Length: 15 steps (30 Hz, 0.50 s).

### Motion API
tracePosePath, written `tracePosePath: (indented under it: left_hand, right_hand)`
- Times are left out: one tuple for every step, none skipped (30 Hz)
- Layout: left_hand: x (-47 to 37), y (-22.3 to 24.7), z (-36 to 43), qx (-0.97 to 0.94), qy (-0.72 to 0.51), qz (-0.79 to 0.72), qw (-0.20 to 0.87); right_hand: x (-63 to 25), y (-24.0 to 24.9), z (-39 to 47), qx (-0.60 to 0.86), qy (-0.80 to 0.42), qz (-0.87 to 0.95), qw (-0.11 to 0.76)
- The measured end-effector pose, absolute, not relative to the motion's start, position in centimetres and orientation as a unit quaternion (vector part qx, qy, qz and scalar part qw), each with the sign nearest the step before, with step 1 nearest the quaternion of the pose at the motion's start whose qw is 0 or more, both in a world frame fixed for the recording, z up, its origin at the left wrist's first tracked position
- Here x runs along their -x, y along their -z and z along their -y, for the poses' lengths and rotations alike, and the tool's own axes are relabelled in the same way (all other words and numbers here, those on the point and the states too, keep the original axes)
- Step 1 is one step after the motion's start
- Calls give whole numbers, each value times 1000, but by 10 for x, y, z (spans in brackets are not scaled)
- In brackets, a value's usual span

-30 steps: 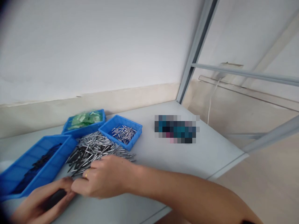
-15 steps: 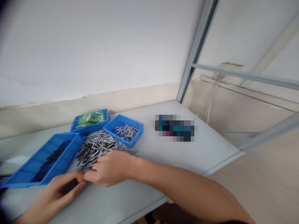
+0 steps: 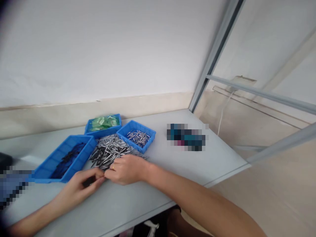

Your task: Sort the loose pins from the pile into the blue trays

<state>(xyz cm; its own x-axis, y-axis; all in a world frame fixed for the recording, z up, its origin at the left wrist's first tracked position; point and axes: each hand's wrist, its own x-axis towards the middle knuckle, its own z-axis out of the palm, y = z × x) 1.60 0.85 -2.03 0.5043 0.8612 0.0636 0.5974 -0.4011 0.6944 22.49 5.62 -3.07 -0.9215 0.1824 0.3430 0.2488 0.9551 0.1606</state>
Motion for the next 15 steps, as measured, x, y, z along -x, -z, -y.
tracePosePath:
  left_hand:
    - [-16,20,-9,-807,-213,-456,311]
    - [-17,20,-9,-803,-213,-461,312]
    - [-17,19,-9,-801,-213,-464,314]
    - [-18,19,-8,-798,-213,-467,315]
    - [-18,19,-8,-796,-214,-468,317]
    - [-19,18,-8,-795,-216,-470,317]
    - [-19,18,-8,-793,-218,-472,317]
    - [-19,18,-7,-791,-221,-474,318]
    - [-19,17,-7,-789,-223,-475,319]
    - [-20,17,-7,-788,-225,-476,320]
    - [-20,16,-8,-786,-226,-476,323]
    - [-20,16,-8,-785,-226,-476,325]
    - [-21,16,-9,-784,-226,-477,328]
    - [-21,16,-9,-783,-225,-477,330]
    - [-22,16,-10,-782,-224,-477,333]
  right_hand:
    - [-225,30,-55,116,98,975,165]
    - [-225,29,-54,122,96,974,167]
    - [-224,28,-53,131,93,972,169]
    - [-224,27,-51,141,91,971,170]
    - [-223,28,-49,150,89,970,172]
    - [-223,28,-47,159,86,968,173]
    - [-222,29,-45,171,83,966,174]
    - [-221,31,-42,184,80,964,174]
    - [-220,32,-39,199,76,961,175]
    - [-219,34,-36,215,71,958,175]
    - [-218,35,-32,232,66,955,174]
    - [-217,36,-29,249,60,951,174]
    - [-217,37,-27,265,53,947,173]
    - [-216,37,-25,278,46,944,173]
    - [-216,38,-23,289,39,941,172]
